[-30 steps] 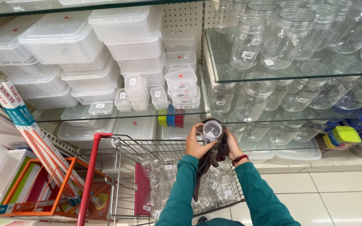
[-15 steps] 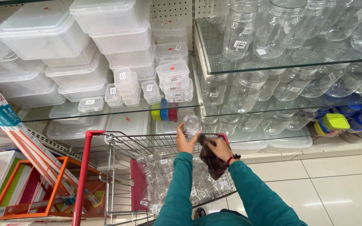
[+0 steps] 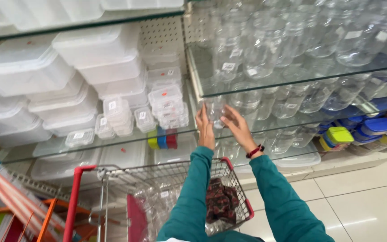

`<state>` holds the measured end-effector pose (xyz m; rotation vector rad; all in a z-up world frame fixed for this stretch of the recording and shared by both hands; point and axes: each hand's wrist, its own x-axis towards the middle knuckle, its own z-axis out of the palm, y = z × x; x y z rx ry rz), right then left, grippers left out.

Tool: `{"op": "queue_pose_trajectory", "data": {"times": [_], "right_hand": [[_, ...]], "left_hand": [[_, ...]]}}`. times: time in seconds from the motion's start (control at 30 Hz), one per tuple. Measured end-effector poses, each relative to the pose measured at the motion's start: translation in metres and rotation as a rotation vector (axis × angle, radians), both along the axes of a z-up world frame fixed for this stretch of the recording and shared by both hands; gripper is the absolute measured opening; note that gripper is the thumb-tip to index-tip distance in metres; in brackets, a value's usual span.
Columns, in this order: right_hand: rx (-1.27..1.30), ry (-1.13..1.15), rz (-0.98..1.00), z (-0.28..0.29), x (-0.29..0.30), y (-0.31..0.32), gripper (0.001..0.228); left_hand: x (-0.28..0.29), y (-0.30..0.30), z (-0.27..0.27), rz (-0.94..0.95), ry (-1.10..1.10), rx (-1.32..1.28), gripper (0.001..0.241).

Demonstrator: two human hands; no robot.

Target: Wiping glass jars with a cloth and placing them into a shopping cart.

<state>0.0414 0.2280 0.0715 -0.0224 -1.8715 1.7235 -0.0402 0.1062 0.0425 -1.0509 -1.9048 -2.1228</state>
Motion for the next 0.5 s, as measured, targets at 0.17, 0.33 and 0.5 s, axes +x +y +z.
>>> {"op": "queue_pose_trajectory", "data": {"times": [0.17,0.33,0.5], "right_hand": [[-0.028,0.245,-0.043,0.073,-0.008,0.076,0.066],[0.194,0.55,-0.085,0.178,0.004,0.14,0.073],[0.421,0.61,-0.164,0.272,0.019,0.198,0.103]], "left_hand": [[0.001,0.061,0.112,-0.019,0.294,0.072,0.062],[0.016,0.108,0.226,-0.053,0.483,0.134,0.049],[-0.004,0.17,0.314,0.189,0.875,0.015,0.052]]}}
